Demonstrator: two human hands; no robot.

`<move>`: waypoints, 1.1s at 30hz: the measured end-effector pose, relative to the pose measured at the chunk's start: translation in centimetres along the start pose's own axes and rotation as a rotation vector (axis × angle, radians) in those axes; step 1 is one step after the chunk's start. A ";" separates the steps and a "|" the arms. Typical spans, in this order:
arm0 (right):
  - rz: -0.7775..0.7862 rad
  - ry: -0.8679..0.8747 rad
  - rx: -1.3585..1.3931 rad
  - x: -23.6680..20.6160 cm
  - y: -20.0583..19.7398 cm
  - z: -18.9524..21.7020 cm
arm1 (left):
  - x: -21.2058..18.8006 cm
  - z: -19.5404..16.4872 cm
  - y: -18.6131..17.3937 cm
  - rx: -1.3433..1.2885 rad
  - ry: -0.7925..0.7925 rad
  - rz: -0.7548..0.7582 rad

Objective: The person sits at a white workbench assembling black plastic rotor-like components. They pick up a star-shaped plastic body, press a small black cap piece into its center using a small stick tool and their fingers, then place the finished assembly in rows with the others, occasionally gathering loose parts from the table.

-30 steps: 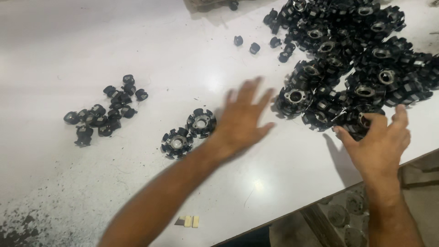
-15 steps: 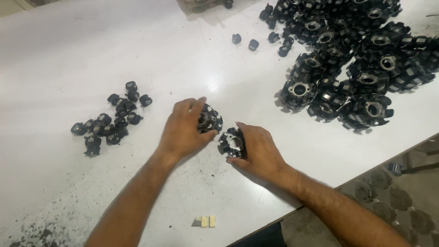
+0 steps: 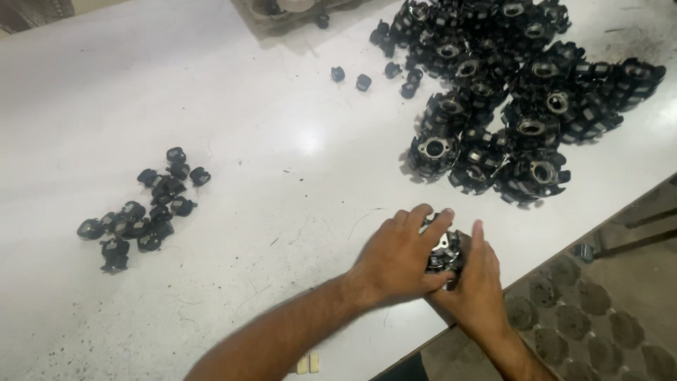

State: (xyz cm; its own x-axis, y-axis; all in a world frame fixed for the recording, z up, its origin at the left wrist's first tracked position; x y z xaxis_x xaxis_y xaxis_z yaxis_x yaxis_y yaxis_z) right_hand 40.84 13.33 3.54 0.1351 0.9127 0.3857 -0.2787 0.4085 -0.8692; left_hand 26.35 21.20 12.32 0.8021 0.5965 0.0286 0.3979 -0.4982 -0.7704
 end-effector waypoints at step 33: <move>0.213 -0.563 0.047 8.3 13.1 25.5 | -41.7 -1.0 2.0 -0.559 -0.250 -0.674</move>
State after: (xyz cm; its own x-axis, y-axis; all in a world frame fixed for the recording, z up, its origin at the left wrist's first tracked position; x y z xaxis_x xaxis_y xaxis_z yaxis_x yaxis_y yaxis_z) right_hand 14.10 26.49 3.24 -0.4491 0.8343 0.3199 -0.2874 0.2041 -0.9358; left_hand -5.87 -5.33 10.17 0.2275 0.9586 0.1715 0.9578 -0.1885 -0.2172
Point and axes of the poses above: each hand's wrist, its own x-axis towards the middle knuckle, its own y-axis out of the palm, z = x × y, the point moved 4 cm from there along x, towards the middle knuckle, and after that the axes turned 12 degrees about -x, right-handed, at the moved point
